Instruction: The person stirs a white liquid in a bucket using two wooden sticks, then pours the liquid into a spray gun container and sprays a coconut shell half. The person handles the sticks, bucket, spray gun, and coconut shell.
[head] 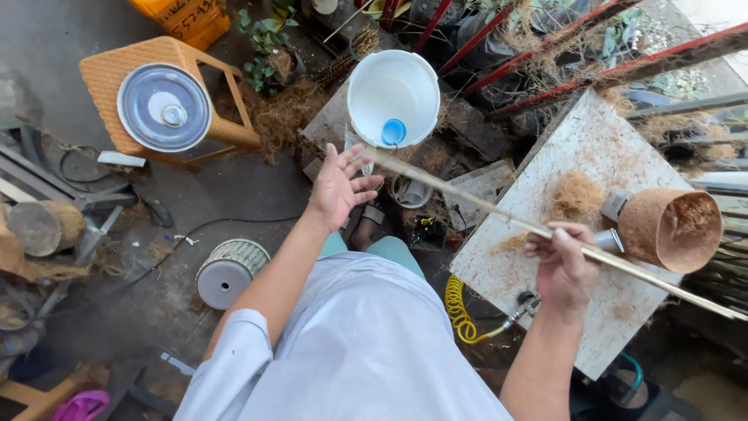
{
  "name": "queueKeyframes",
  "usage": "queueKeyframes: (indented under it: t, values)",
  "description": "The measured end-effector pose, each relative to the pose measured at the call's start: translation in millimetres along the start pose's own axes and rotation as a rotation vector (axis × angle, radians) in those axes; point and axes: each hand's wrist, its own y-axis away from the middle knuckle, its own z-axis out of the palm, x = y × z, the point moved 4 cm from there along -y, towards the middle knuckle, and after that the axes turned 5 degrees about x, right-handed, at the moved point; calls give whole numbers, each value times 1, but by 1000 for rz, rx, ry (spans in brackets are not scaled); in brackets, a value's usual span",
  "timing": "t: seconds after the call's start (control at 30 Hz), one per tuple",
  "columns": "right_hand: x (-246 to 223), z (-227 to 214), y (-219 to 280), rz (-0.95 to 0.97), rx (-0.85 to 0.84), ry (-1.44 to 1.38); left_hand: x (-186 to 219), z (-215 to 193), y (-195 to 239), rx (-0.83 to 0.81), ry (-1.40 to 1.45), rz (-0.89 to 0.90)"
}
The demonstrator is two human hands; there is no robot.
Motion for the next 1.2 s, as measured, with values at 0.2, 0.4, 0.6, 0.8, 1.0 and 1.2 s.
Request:
queueKeyframes:
  t: [0.2,0.4,0.6,0.8,1.0,1.2]
  values:
    - [-17,85,-62,-128,28,311,-1,-46,-10,355,-402,98]
    - [88,195,-148,-159,-40,521,22,-71,-127,482,-1173,453]
    - [158,223,-210,-458,-1,809,41,-63,-210,369,-1221,400]
    - [101,199,-176,-141,240,595,51,-94,-202,512,-1182,517]
    - [87,169,-166,-51,256,549,33,-94,-193,366,-1170,269]
    - [107,182,-178,-58,206,536,10,-103,-203,371,-1153,197]
